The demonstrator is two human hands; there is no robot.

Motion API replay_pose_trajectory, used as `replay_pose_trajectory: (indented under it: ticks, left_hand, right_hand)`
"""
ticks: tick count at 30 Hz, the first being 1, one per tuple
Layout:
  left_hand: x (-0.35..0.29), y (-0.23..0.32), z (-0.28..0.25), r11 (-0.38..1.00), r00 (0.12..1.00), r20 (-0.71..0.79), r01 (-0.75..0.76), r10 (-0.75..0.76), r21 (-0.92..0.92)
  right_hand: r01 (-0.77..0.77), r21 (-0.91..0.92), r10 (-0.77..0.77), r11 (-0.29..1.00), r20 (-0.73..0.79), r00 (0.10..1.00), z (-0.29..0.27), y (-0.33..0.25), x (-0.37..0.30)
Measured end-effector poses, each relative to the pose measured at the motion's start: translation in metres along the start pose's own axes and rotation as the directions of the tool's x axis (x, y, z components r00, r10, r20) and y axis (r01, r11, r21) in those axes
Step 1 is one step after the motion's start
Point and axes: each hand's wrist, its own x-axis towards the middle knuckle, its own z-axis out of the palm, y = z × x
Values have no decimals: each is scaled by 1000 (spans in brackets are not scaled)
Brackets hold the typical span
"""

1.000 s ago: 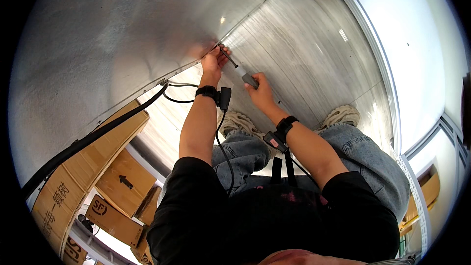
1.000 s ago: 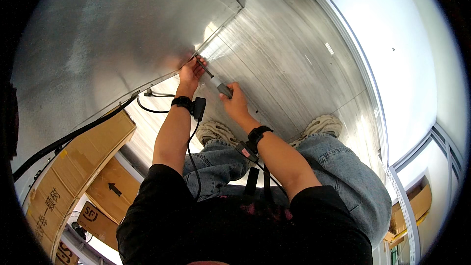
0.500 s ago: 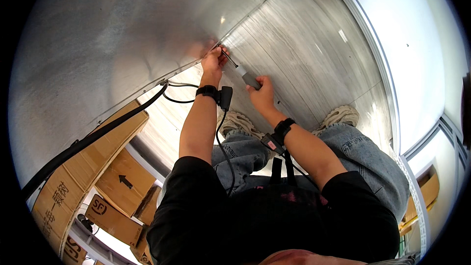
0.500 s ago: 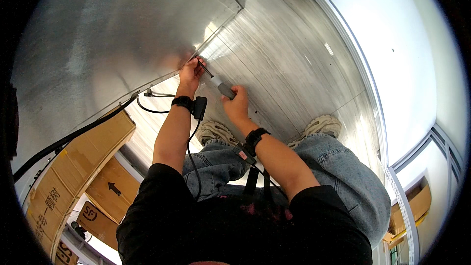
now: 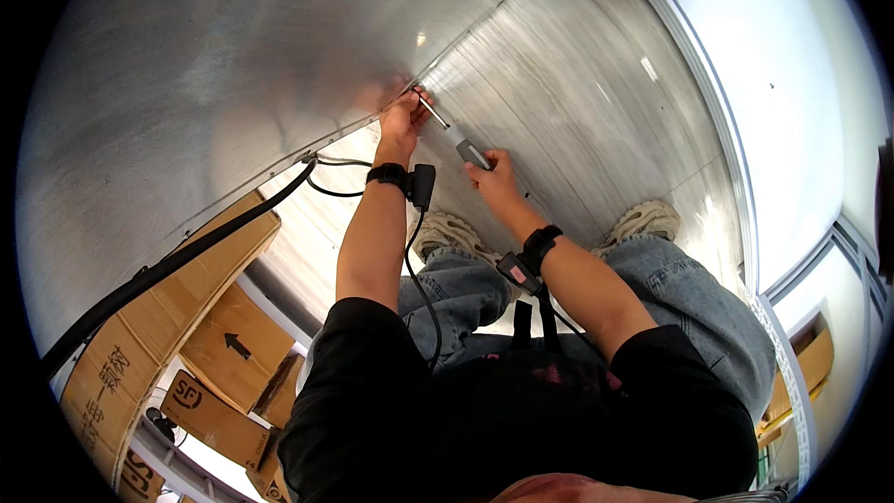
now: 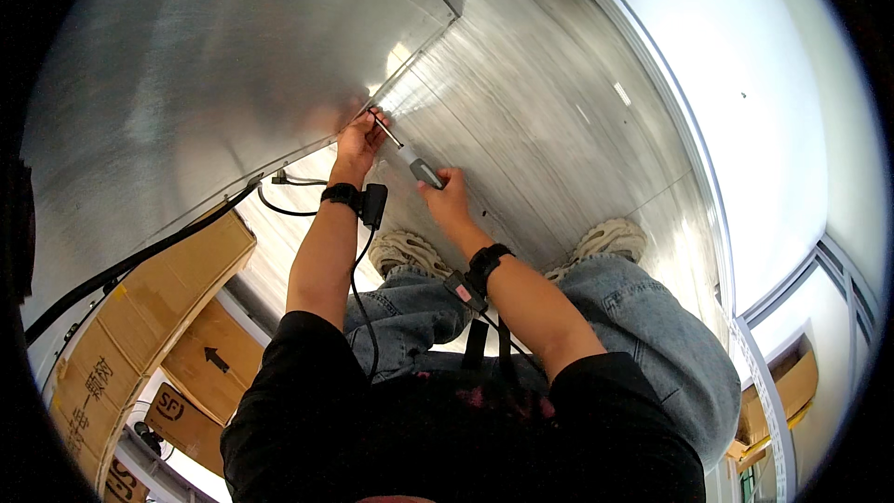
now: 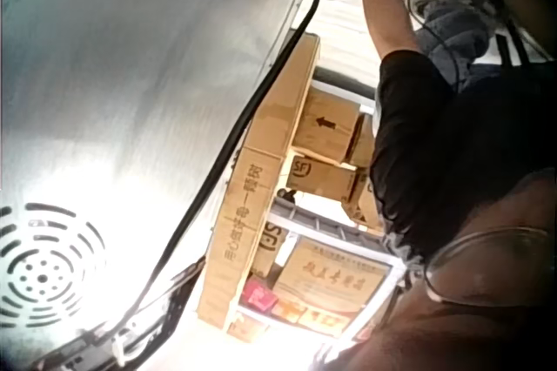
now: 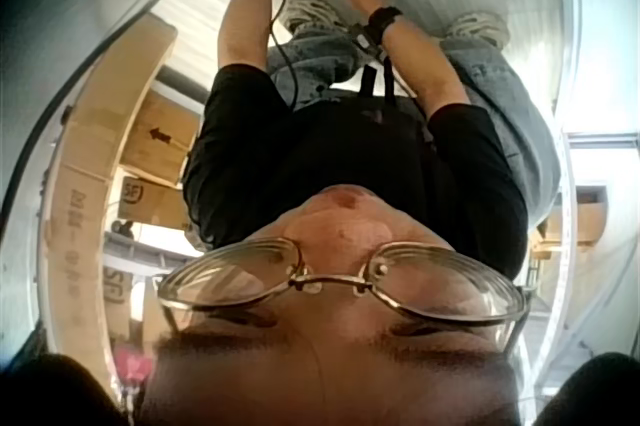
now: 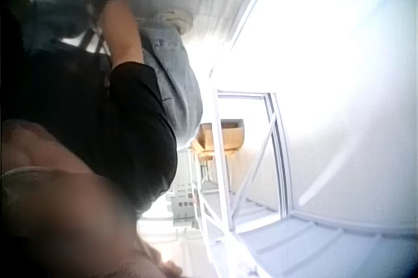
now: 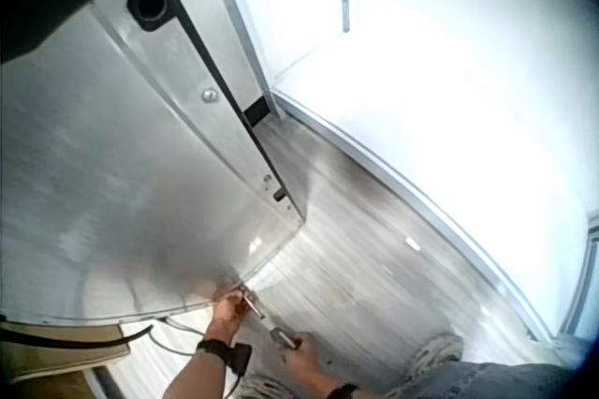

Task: The person uses a screwdriver to fasten screws into the underside of a white appliance, then positions a black plastic cover and secures it with additional screws. The person remains kneeling on the floor throughout the task.

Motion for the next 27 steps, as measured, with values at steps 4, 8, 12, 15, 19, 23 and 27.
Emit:
replay_pose_trajectory:
  ticks: [4,8,12,15,19,23,27]
  left_hand:
    - [-2,1,3,999,1000,-22,-3,4,37]
    - [-9,3,1,999,997,83,-13,9,42]
    - [-9,2,2,998,997,75,-21,16,66]
    - [-8,0,6,998,1000,4,-14,14,68]
    - [-5,-2,4,997,1000,-14,-13,14,78]
    - [-8,-2,-2,999,986,161,-41,38,17]
    - [-6,-6,-3,998,995,100,-29,23,56]
  right_hand:
    - [-165,270,163,949,29,986,-8,-43,-18]
    - [-450,336,388,828,236,891,-23,-56,-16]
    - [-445,279,389,851,235,891,-19,-56,-14]
    - [-97,212,103,973,-17,995,0,-20,-9]
    - [-198,253,178,947,100,979,-12,-37,-19]
    - [-461,412,395,786,237,887,-25,-48,-12]
    - [-418,293,379,860,183,907,-17,-51,-12]
